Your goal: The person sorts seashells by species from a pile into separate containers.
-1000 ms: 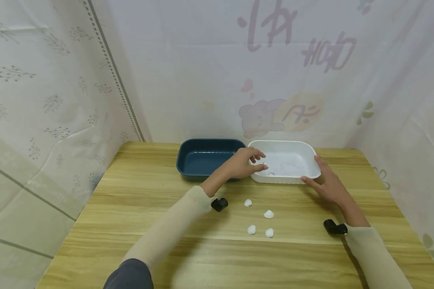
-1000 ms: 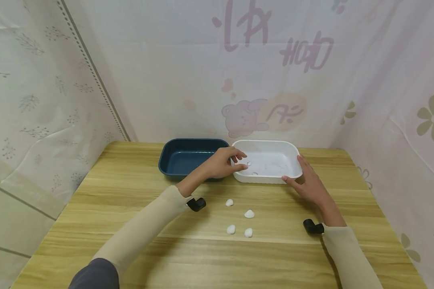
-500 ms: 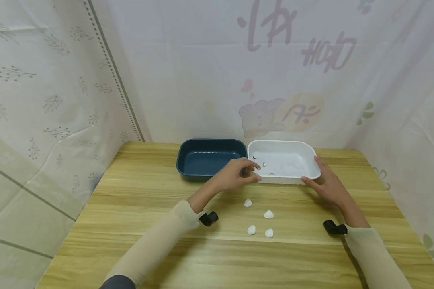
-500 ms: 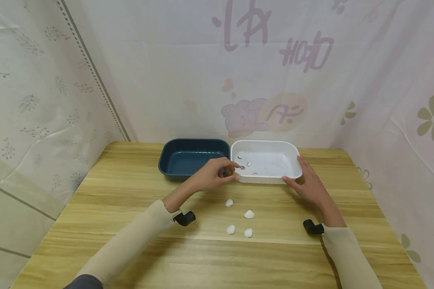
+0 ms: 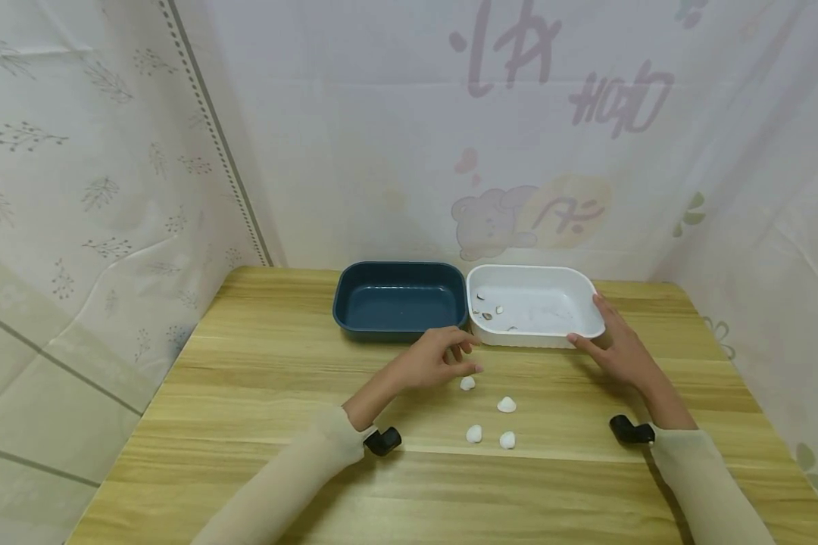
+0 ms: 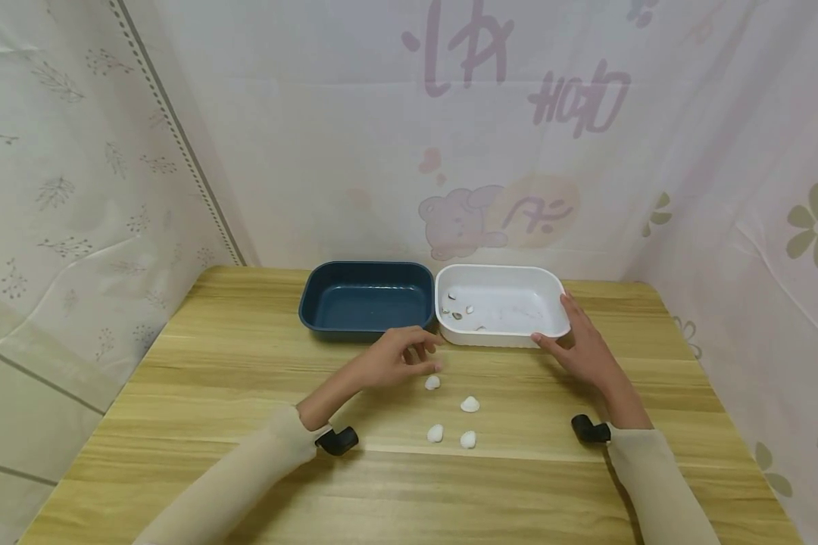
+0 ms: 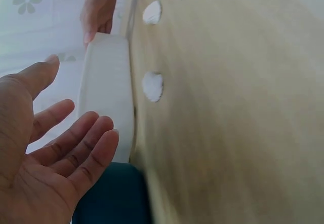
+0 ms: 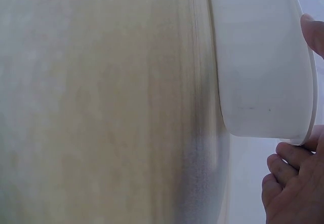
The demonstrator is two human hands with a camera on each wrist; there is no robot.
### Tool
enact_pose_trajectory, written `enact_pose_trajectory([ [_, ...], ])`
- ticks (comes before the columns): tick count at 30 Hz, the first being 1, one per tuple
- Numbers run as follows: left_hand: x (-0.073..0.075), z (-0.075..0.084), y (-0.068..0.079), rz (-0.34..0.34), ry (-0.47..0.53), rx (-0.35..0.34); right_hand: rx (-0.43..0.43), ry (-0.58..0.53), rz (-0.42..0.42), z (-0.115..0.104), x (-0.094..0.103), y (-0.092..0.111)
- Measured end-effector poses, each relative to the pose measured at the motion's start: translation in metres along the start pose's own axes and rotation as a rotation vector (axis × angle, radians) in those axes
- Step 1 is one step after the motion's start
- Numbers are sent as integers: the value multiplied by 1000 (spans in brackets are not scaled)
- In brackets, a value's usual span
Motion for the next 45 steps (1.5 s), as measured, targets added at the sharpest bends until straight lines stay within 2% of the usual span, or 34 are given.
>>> enact_pose_trajectory([
  [5,-11,-6,6,-9,4,-13,-12,-1,-1,0,0,2],
  [11,-26,-15,13,-10,39,37,-9,-1,-1,0,-1,4],
  [15,-31,-17,15,20,66,55,-9,-5,4,0,-2,4],
  [22,-36,-19,15,52,87,99,-12,-4,3,1,-2,4],
  [28,-40,-19,14,74,69,104,-3,-5,7,3,-2,4],
  [45,-41,-15,12,60,33,107,6,2,12,0,-1,6],
])
Point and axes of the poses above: each hand's wrist, its own y-axis away from the middle knuckle, its own x-axis out of the back of the hand, z = x × y, the point moved 2 cm from there along -y, towards the middle knuckle, and after that the axes turned 7 degrees about -y, right-handed, at the moved point
